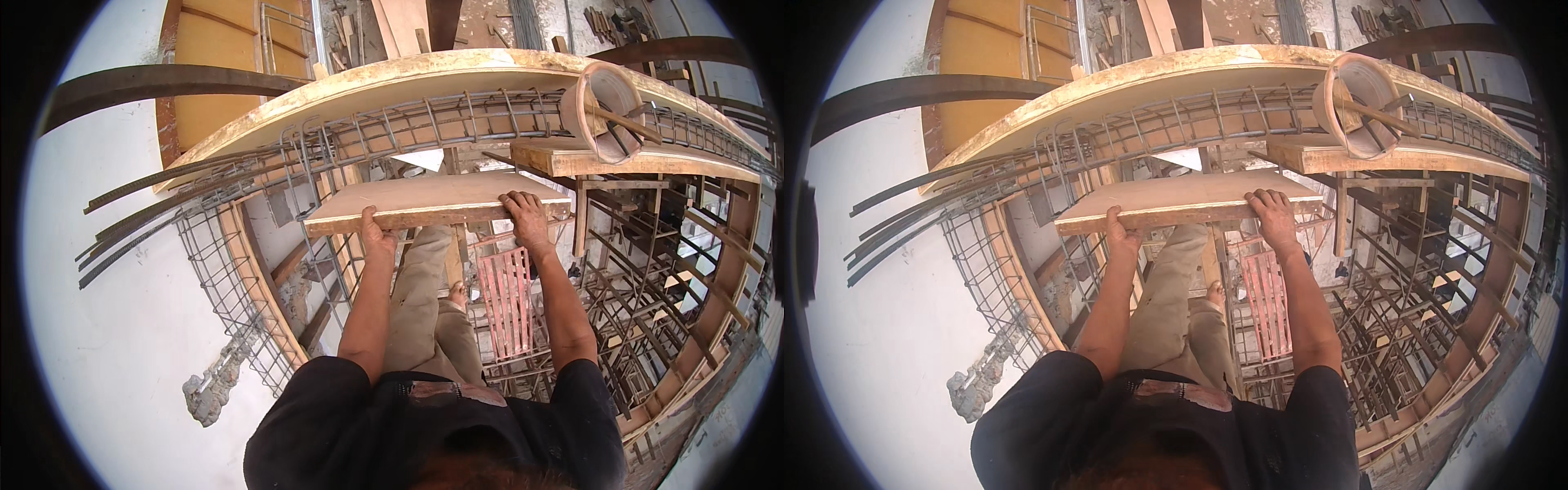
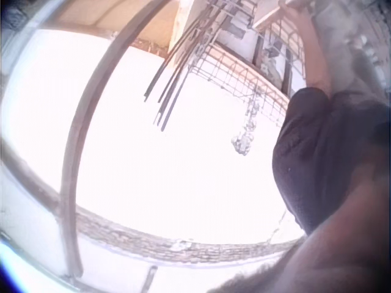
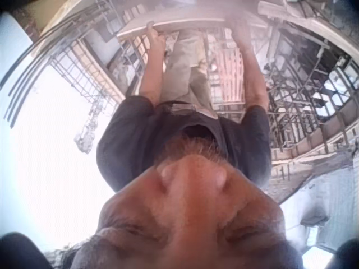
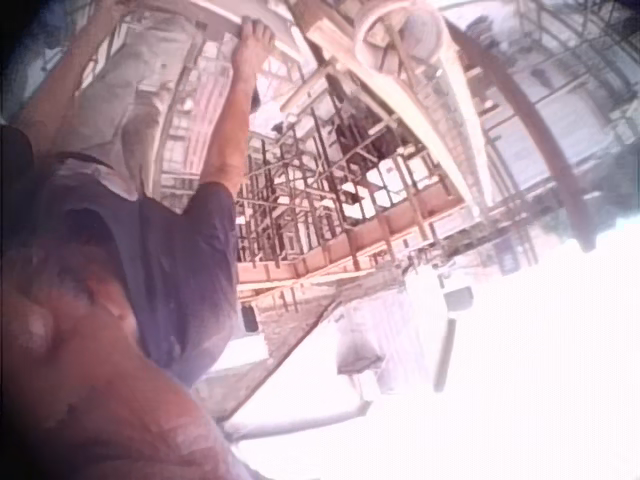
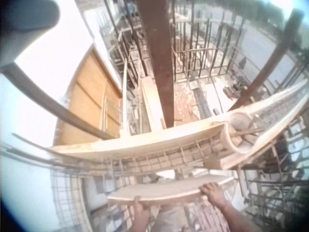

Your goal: The person places a wooden panel onto a rebar and wooden frame, measures the panel with a tape measure, and then retrieves tools from a bucket.

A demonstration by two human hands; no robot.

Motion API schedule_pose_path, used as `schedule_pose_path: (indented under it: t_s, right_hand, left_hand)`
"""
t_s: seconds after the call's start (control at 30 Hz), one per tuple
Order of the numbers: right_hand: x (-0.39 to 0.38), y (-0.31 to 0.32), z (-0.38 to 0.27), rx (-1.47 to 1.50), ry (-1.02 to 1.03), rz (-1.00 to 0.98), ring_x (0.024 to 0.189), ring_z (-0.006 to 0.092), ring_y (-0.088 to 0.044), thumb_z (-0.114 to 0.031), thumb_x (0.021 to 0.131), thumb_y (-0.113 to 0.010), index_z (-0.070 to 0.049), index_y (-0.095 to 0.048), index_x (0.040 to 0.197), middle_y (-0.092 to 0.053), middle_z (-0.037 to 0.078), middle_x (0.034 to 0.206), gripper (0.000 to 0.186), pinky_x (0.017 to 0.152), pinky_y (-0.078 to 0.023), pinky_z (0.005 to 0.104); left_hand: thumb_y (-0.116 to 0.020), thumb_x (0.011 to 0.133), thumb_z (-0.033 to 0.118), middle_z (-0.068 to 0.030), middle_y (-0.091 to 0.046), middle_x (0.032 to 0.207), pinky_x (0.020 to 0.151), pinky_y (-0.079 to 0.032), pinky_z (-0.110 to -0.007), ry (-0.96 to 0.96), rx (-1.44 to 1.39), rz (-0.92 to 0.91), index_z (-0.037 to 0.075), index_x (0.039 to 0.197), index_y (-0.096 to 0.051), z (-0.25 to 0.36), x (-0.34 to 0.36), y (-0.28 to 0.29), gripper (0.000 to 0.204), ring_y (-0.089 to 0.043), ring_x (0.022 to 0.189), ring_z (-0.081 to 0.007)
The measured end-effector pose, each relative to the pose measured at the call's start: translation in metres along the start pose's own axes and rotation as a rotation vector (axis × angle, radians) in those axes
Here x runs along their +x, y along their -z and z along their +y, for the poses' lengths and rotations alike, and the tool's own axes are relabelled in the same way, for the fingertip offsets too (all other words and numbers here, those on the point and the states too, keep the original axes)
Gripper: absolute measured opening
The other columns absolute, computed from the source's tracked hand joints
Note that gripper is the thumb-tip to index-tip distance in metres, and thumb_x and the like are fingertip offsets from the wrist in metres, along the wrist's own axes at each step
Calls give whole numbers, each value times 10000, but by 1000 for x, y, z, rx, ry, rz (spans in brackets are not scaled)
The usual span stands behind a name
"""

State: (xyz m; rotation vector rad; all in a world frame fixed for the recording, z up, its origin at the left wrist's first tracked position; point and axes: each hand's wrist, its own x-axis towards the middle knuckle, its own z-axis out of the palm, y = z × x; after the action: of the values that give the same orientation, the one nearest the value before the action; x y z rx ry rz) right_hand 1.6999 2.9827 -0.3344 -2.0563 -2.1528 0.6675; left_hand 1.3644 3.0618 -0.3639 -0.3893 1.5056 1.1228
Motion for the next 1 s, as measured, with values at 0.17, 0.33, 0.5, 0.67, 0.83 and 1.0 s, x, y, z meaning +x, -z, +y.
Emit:
schedule_pose_path:
  t_s: [0.17,0.33,0.5,0.67,0.83,1.0]
  right_hand:
    - [13,-11,-14,6,31,31,1154,286,-540,22,777,-558,-126,-607,1210,-606,83,1194,461,1040,-383,452]
    - [25,-28,-12,7,8,76,1165,294,-538,21,784,-543,-117,-608,1206,-605,89,1207,448,1050,-376,459]
    - [31,-38,-2,-11,-7,70,1188,301,-528,2,808,-524,-122,-603,1226,-603,95,1227,443,1070,-361,469]
    - [32,-46,0,-22,-17,76,1200,291,-524,-9,808,-535,-121,-601,1239,-603,97,1237,451,1076,-358,469]
    - [30,-47,2,-33,-46,94,1200,283,-526,-20,824,-528,-124,-601,1248,-604,95,1246,442,1075,-362,462]
    - [36,-52,4,-39,-51,85,1196,287,-526,-15,825,-528,-123,-600,1250,-606,97,1239,444,1072,-364,465]
  left_hand:
    - [-737,734,176,-70,-586,1145,873,-548,-429,17,-38,-13,95,1247,-512,4,33,6,565,-597,1043,-243]
    - [-741,727,170,-37,-591,1108,833,-552,-382,-22,-8,-10,99,1209,-515,4,52,8,537,-601,1020,-204]
    - [-737,729,170,-36,-584,1105,776,-551,-364,-8,-48,-46,106,1197,-506,-2,60,6,526,-608,965,-203]
    - [-723,747,161,-70,-587,1125,852,-571,-423,7,-22,-71,80,1221,-506,1,65,-3,527,-616,1031,-243]
    - [-724,746,140,-76,-583,1143,856,-573,-432,27,-47,-75,55,1224,-510,-3,74,-11,530,-616,1026,-256]
    - [-734,742,146,-83,-587,1134,839,-575,-418,37,-30,-35,57,1201,-524,-6,82,-16,513,-616,1016,-253]
